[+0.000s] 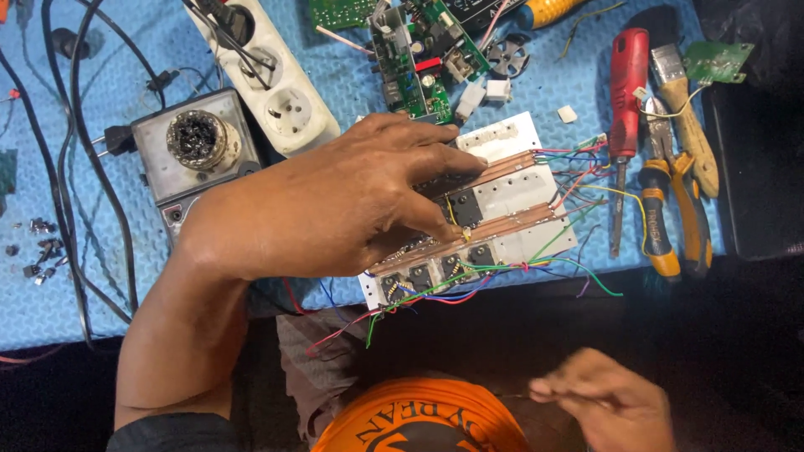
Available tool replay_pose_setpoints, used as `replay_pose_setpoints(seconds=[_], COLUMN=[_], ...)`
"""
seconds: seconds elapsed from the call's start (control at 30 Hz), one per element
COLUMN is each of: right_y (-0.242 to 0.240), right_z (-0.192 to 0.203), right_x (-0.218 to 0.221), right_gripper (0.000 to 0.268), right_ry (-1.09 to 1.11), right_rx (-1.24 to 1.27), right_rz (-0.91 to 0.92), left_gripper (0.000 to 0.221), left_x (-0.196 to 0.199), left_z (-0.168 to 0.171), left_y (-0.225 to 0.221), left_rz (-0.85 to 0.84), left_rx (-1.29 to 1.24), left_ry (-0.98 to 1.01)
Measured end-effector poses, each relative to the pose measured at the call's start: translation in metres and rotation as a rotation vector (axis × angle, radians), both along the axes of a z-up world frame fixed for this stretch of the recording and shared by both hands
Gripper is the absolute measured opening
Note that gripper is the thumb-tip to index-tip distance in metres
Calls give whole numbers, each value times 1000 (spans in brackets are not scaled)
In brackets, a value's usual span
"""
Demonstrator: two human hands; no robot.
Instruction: Soldering additional wires to a circuit board containing multiple power transistors on a heat sink.
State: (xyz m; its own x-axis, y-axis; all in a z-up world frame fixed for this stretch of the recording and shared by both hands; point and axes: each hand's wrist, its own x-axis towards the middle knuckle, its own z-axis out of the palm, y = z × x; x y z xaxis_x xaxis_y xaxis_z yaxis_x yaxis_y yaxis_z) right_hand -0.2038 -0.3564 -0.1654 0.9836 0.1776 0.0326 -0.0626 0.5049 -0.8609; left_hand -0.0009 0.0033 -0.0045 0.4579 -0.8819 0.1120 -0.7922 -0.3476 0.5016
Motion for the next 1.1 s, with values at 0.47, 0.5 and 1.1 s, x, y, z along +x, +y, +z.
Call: replay_pose_setpoints(seconds=[0.47, 0.5, 1.1], right_y=[105, 108, 115], right_z=[139, 133, 95], right_x=[66, 66, 92], right_gripper=[17, 40, 27], right_ry=[-139, -248, -498], right_rx=[-879, -834, -849], right_rz=[-549, -578, -629], left_gripper=[48, 49, 25], left_x=[2, 2, 2], left_z=[4, 4, -9], left_y=[0, 0, 0], left_rz=[-10, -13, -27], left_rx=[33, 42, -62], left_ry=[29, 17, -77])
